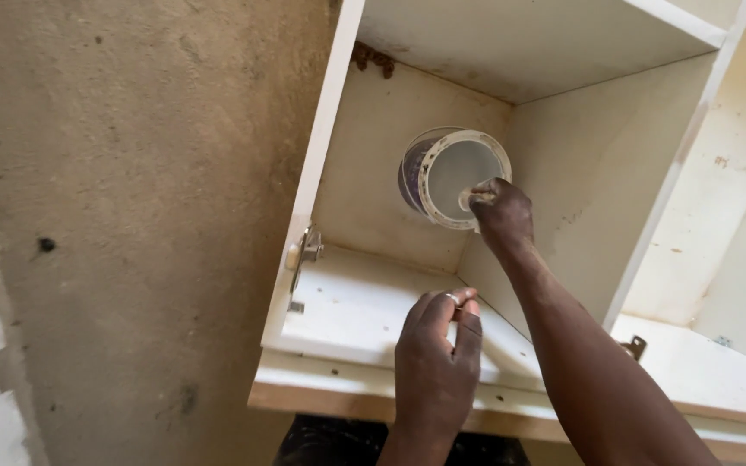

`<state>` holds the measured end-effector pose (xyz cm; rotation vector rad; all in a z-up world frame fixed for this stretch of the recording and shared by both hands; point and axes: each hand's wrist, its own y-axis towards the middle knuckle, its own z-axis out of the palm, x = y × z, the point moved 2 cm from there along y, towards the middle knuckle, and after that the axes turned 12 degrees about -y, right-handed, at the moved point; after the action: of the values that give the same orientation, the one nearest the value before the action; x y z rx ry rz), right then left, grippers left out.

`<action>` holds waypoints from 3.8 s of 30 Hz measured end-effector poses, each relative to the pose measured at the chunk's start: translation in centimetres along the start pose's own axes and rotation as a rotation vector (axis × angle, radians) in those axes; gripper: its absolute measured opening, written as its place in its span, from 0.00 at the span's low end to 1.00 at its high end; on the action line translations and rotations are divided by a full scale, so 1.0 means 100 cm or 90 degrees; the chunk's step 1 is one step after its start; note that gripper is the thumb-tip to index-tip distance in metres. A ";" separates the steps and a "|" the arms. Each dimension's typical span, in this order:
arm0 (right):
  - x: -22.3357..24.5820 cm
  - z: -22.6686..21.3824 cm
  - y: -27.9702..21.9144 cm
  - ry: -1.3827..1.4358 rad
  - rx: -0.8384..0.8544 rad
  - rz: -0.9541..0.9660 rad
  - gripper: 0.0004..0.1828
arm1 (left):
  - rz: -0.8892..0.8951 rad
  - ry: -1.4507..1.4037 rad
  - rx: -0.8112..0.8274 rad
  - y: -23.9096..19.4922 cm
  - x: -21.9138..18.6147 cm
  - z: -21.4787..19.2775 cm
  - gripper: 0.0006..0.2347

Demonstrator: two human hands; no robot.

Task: The person uses a cloth to apply white paint to the interior surfaces of a wooden cabinet. They repeatedly dip the cloth into a paint bucket and wipe the shelves, sides, and door frames of the cabinet.

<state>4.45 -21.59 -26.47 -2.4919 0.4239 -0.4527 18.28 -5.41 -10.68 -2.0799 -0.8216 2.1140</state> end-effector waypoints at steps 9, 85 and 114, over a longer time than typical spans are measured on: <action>-0.001 0.072 0.093 -0.106 -0.007 -0.126 0.11 | 0.006 0.173 0.120 0.051 0.041 0.034 0.15; -0.117 -0.221 -0.066 -0.044 -0.115 -0.177 0.14 | -0.129 0.098 0.258 0.055 0.019 0.139 0.19; -0.081 -0.250 0.104 -0.288 -0.578 -0.691 0.15 | -0.190 -0.083 0.247 0.062 0.005 0.149 0.28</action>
<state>-14.95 -38.45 -14.75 -3.3846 -1.2258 -0.0275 6.13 -15.28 -14.53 -1.5403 -0.6235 2.0595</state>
